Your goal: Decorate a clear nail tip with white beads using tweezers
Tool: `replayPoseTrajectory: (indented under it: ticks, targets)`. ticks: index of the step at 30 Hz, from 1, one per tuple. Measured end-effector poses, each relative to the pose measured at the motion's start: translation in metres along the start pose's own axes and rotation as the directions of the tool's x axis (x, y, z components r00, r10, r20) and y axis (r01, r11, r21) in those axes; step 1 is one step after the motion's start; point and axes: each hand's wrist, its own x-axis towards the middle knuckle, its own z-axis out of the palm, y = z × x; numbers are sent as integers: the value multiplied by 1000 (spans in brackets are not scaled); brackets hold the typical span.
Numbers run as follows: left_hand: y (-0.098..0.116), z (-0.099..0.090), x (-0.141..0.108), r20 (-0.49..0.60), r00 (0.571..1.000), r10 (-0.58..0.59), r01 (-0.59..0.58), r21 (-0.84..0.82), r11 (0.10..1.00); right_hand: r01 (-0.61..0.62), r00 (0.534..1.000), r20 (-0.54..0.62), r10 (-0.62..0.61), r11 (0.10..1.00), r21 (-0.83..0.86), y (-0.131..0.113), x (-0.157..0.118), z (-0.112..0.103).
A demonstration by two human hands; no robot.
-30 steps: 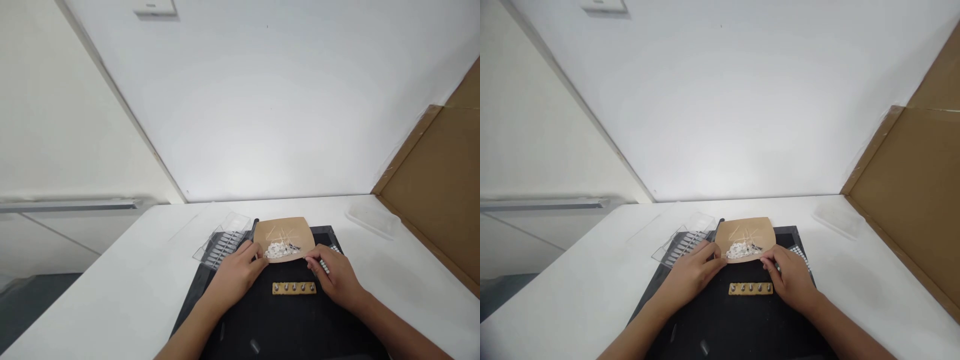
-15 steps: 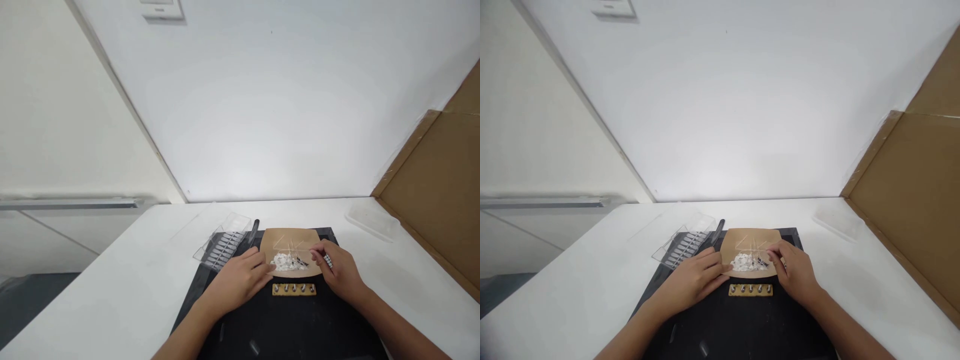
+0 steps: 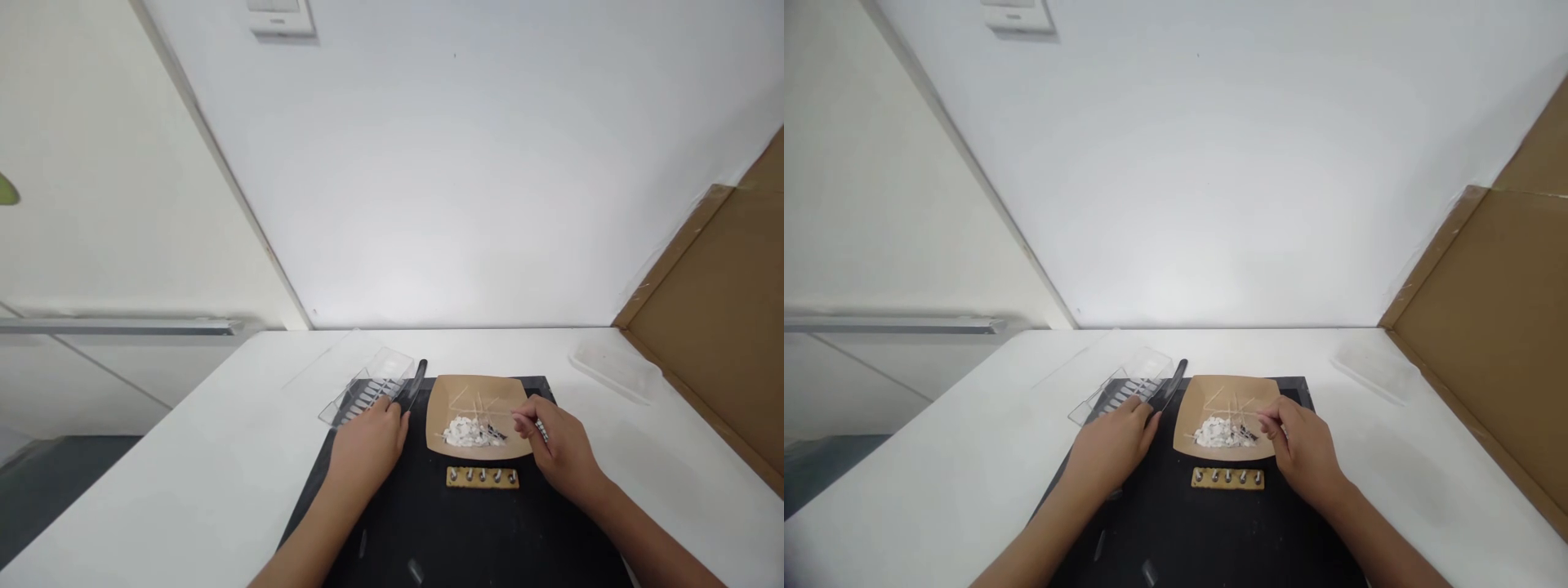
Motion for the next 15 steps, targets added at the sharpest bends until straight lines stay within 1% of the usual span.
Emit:
replayPoseTrajectory:
  ticks: [4, 9, 15]
  targets:
    - [3, 4, -3, 5, 1000, -9, 8, 33, 999, -28, 1000, 1, 28, 999, 20, -1, 2, -1]
    - [9, 4, -1, 17, 1000, -3, 2, 93, 996, -54, 998, 20, 53, 998, 32, -3, 1, -1]
    - [15, 5, 2, 29, 997, -74, 72, 63, 995, -85, 995, 47, 83, 996, 37, -3, 1, 0]
